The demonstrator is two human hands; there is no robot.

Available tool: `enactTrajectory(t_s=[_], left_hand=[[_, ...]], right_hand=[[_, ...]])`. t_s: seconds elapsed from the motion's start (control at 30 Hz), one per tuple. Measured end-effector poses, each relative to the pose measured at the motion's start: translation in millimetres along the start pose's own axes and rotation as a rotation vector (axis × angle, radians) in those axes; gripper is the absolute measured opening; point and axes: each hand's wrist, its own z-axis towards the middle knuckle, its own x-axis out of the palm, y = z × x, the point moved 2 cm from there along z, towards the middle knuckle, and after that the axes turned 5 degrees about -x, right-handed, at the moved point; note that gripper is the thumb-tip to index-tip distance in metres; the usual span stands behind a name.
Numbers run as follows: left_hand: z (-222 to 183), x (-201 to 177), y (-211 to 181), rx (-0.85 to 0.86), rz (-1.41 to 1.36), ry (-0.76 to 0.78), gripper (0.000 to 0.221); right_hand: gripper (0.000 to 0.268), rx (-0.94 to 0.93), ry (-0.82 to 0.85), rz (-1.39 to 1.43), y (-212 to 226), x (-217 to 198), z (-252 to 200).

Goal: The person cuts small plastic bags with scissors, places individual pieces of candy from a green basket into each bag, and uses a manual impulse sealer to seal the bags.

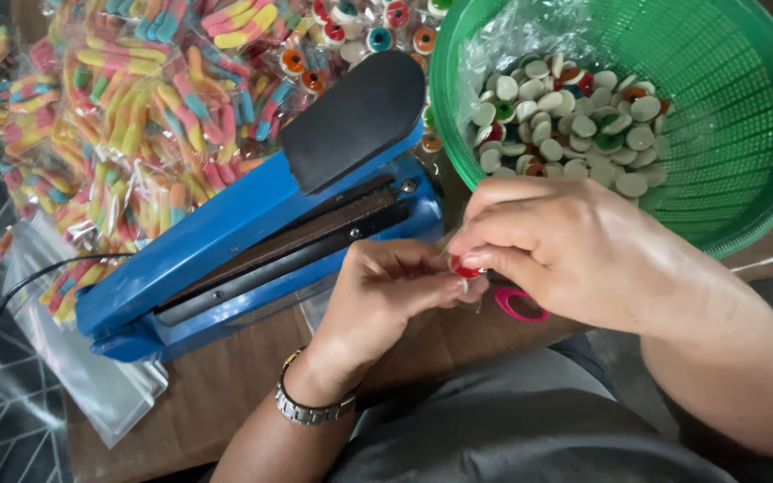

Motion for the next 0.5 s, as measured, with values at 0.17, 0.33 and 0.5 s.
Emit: enactTrajectory(t_s=[0.17,0.33,0.5], left_hand=[[-17,3,-3,0.009,0.048,0.001,0.017],[-49,-1,1,0.065,0.324,0.003,0.021],[-69,-8,20,0.113,0.244,-0.264,0.024]], right_hand=[[0.009,-0.138,-0.025,0.104,9,-3,-1],[0.020,-0.112,0.040,0.204,13,20,8],[0.004,-0.045,0.026,0.277,22,40,23]])
